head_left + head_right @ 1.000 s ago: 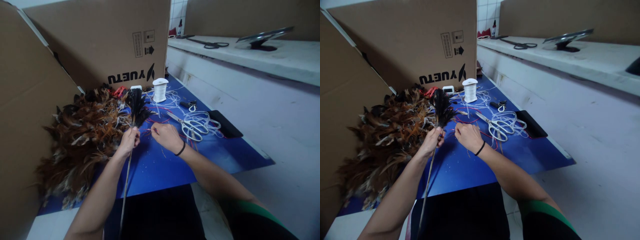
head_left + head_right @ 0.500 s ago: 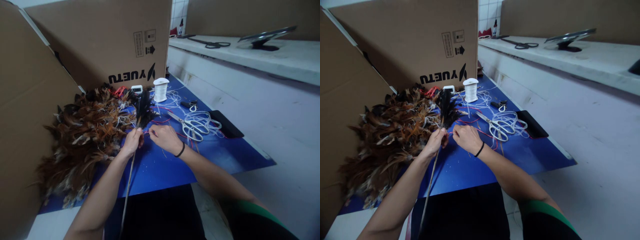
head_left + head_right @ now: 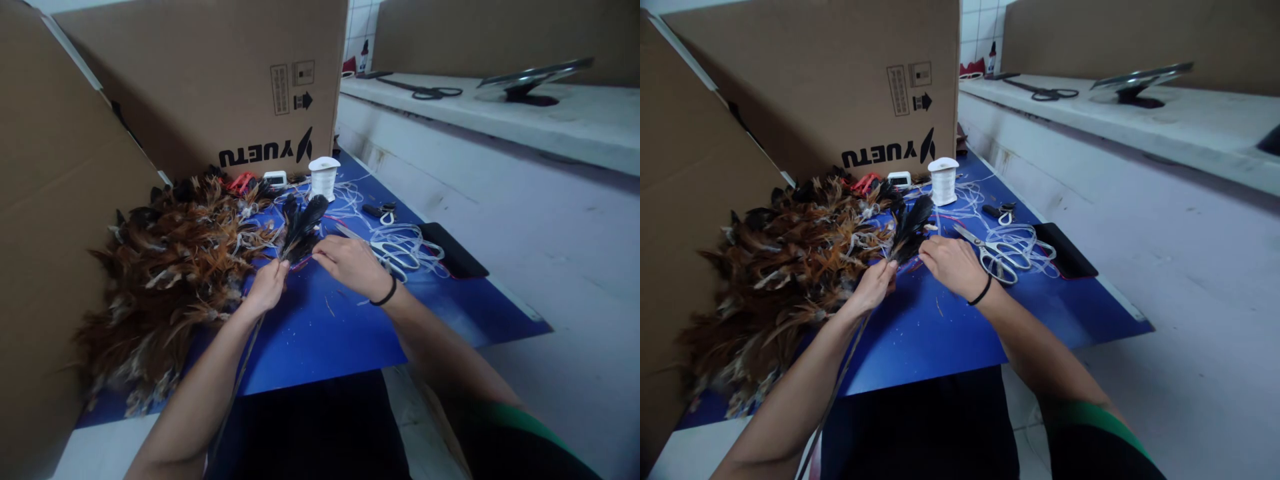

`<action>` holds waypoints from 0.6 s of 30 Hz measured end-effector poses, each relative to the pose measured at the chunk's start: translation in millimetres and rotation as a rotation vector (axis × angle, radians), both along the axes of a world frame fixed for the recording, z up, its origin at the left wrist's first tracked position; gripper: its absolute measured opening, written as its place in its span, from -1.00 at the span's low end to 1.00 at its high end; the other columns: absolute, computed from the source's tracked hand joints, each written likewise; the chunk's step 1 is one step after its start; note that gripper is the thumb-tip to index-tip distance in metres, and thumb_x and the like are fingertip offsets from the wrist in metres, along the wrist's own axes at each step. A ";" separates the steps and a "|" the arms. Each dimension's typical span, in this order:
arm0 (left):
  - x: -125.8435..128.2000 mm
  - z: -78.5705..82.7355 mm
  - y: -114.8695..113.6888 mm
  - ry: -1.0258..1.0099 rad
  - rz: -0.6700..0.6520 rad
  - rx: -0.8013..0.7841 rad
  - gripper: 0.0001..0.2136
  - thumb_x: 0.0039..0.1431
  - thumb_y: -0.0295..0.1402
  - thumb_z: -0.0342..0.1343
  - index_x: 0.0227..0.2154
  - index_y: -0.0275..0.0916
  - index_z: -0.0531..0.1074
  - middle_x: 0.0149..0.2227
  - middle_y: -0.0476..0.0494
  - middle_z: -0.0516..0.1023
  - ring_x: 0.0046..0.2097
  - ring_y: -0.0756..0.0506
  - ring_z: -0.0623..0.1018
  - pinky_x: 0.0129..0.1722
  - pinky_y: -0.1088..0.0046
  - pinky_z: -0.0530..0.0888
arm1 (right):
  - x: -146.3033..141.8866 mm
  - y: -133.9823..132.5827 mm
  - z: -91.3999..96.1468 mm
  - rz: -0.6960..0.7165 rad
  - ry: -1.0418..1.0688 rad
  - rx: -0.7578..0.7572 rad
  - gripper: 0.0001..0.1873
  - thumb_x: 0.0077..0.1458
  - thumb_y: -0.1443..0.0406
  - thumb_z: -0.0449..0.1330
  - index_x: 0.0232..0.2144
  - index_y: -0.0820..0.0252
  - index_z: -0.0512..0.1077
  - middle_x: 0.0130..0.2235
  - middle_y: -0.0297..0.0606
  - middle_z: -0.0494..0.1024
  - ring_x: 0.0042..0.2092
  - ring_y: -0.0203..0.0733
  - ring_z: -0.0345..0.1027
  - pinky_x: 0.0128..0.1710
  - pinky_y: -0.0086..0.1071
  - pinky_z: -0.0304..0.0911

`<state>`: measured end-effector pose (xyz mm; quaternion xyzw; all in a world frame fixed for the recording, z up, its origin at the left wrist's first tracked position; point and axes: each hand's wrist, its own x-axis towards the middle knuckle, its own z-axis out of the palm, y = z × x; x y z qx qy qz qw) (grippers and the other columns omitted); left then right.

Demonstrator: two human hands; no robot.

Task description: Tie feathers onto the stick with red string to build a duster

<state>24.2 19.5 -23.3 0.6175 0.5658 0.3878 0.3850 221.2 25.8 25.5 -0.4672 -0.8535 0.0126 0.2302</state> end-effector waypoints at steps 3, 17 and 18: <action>2.6 5.0 -2.8 0.113 -0.014 0.037 -0.69 0.12 -0.16 0.01 -0.64 -0.21 0.22 -0.69 0.02 0.25 -0.61 0.01 0.24 -0.57 0.52 0.11 | 8.8 3.4 15.2 0.067 -0.040 0.021 -0.78 0.19 0.27 0.03 -0.29 0.19 0.46 -0.27 -0.22 0.49 -0.26 -0.24 0.32 -0.34 -0.40 0.03; 33.8 19.4 -49.1 0.130 -0.551 -0.026 -0.66 0.23 -0.11 -0.20 -0.53 -0.21 0.20 -0.61 0.00 0.30 -0.55 0.01 0.29 -0.49 0.50 0.18 | 8.9 68.7 63.3 0.526 -0.110 -0.456 -0.88 -0.05 0.25 0.26 -0.46 0.19 0.52 -0.48 -0.38 0.49 -0.44 -0.37 0.25 -0.38 -0.48 0.10; 34.3 22.6 -52.5 0.096 -0.612 -0.051 -0.65 0.24 -0.10 -0.22 -0.54 -0.22 0.19 -0.61 0.00 0.29 -0.55 0.02 0.29 -0.49 0.51 0.20 | 11.3 71.5 60.9 0.543 -0.083 -0.547 -0.87 -0.07 0.25 0.27 -0.47 0.21 0.52 -0.50 -0.39 0.49 -0.46 -0.39 0.25 -0.40 -0.49 0.11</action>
